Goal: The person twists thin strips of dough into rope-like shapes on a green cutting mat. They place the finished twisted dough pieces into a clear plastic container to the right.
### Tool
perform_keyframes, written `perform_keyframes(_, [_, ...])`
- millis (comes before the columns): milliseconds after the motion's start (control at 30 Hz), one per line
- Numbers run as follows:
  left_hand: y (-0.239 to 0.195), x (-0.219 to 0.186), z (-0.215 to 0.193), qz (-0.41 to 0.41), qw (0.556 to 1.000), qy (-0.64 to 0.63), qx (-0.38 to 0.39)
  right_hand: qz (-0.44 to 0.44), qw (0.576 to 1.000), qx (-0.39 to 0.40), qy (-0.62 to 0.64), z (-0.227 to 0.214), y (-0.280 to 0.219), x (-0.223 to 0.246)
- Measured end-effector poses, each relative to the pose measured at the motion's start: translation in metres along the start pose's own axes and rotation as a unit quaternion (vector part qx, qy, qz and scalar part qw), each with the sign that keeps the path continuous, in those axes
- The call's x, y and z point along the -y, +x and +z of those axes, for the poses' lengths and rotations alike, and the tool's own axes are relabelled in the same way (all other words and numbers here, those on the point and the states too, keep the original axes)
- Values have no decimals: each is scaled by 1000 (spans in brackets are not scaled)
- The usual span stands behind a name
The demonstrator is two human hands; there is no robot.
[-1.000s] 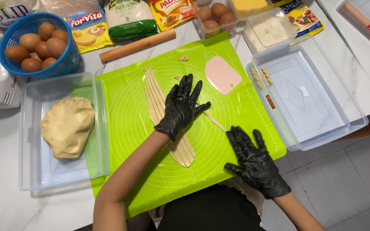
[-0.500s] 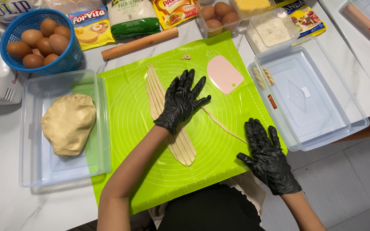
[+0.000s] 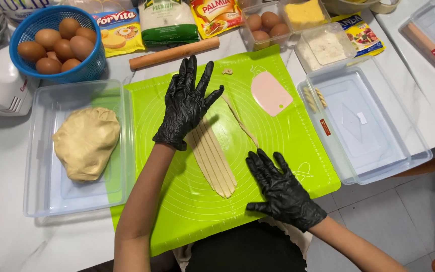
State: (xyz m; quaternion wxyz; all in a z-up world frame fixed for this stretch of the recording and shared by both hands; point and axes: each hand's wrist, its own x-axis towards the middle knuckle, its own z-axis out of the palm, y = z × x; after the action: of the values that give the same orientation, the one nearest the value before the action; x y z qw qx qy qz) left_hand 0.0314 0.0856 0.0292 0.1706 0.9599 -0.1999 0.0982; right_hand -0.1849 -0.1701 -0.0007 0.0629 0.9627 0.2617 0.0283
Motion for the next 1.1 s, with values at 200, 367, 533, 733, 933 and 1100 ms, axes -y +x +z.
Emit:
perform_keyframes(200, [1,28,27,93,954,165,-234,27,993,-41,110,2,6,-38])
perform_keyframes(367, [4,37,30,68,957,155,-235,-4,992,-52,112,0,4,-3])
perform_keyframes(533, [4,40,33,59,962,143,-226,43,994,-62,83,14,3,-28])
perform_keyframes(733, [4,41,28,52,964,139,-222,50,993,-58,86,-6,7,-19])
perform_keyframes(933, [4,43,27,56,966,123,-220,45,993,-70,84,-11,59,-19])
perform_keyframes(1100, [5,43,24,58,966,128,-218,-45,983,-45,172,-8,73,0])
